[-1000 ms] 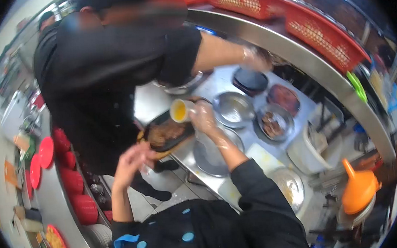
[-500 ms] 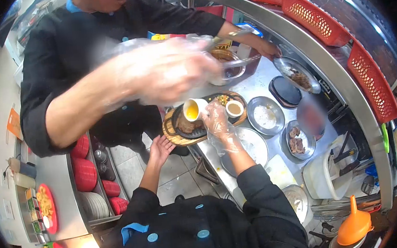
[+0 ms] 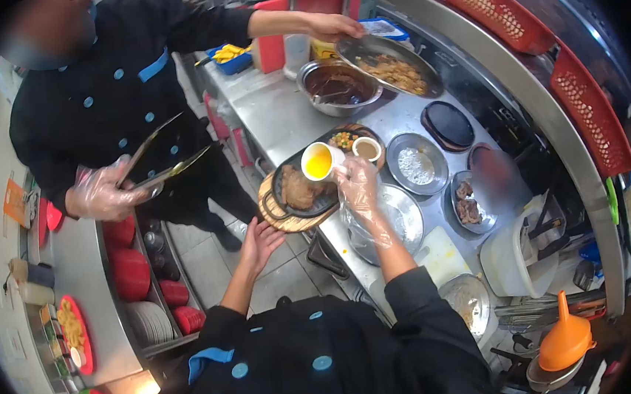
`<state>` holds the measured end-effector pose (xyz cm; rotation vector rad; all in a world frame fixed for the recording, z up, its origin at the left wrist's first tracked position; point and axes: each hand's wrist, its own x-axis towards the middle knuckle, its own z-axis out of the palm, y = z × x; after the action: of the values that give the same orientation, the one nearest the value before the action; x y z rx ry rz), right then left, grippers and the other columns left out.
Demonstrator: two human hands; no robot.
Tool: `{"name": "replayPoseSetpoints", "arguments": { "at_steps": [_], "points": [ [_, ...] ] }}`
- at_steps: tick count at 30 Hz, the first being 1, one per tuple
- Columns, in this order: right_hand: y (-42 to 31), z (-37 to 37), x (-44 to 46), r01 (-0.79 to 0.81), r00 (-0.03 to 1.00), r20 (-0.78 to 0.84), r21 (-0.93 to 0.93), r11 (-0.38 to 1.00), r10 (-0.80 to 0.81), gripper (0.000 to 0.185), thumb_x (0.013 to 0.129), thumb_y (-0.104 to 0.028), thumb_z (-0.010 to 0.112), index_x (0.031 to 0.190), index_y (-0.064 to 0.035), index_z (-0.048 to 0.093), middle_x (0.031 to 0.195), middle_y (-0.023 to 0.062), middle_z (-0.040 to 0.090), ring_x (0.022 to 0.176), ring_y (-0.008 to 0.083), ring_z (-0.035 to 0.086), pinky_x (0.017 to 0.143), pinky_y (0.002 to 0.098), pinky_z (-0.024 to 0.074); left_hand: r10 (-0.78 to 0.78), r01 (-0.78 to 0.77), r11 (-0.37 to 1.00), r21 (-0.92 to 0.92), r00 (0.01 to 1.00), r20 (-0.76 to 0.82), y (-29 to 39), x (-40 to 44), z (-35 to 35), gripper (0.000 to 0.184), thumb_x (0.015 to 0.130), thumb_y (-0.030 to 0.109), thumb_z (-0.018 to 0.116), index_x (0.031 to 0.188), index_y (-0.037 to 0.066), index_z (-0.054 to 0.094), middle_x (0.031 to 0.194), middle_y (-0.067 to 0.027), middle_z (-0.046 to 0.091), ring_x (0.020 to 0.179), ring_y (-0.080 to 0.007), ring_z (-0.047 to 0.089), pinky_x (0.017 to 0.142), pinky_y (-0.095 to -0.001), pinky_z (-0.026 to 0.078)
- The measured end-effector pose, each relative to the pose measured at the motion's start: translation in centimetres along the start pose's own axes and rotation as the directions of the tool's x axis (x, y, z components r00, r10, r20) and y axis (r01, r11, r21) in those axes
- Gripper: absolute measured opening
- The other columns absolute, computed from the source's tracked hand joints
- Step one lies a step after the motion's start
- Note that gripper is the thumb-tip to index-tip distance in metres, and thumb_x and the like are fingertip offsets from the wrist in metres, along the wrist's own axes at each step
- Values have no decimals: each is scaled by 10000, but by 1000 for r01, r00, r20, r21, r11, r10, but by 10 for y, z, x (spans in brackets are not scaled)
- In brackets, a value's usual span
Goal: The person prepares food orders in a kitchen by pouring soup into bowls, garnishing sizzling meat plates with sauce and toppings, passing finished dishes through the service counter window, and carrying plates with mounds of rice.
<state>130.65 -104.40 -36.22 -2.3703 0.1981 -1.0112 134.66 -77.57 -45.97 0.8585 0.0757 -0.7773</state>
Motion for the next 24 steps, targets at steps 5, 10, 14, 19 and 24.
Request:
{"name": "replayPoseSetpoints", "arguments": {
  "at_steps": [5,10,14,19,24],
  "points": [
    [-14,-29,-28,-557,771,202,675,484,605,176,880,-159,600,860,14,629,857,72,644,672,125,596,579,242,497,446,-318,789,525,885,-133,16,-37,37,339,875,153,565,1191,54,488,1048,-57,551,914,-115,532,741,-252,462],
    [-43,-72,-73,-458,822,-179,358,814,541,172,867,-176,612,802,-17,622,763,67,585,697,149,550,622,284,440,202,-420,674,608,896,396,-6,-59,141,259,892,77,525,1139,15,567,998,-53,556,846,-124,561,690,-244,485],
    [-53,-112,-118,-470,718,-506,154,869,478,177,839,-195,625,765,-36,606,729,101,498,720,234,498,653,353,393,-32,-506,571,647,774,633,-50,-60,217,283,903,94,495,1173,24,548,1006,-97,552,895,-155,566,739,-260,474],
    [-15,-152,-168,-651,566,-719,-89,754,404,214,842,-189,594,724,-12,566,760,165,481,716,314,462,671,412,379,-204,-542,481,690,696,689,-138,-37,252,310,906,168,479,1153,-3,554,1094,-182,595,1000,-271,574,872,-342,429],
    [41,-148,-199,-760,440,-743,-9,650,504,186,832,-157,576,750,5,535,761,209,486,743,373,482,670,442,393,-327,-415,530,739,704,631,-206,-1,272,323,919,197,434,1119,-21,564,931,-141,642,886,-221,607,805,-312,458]
  ]
}}
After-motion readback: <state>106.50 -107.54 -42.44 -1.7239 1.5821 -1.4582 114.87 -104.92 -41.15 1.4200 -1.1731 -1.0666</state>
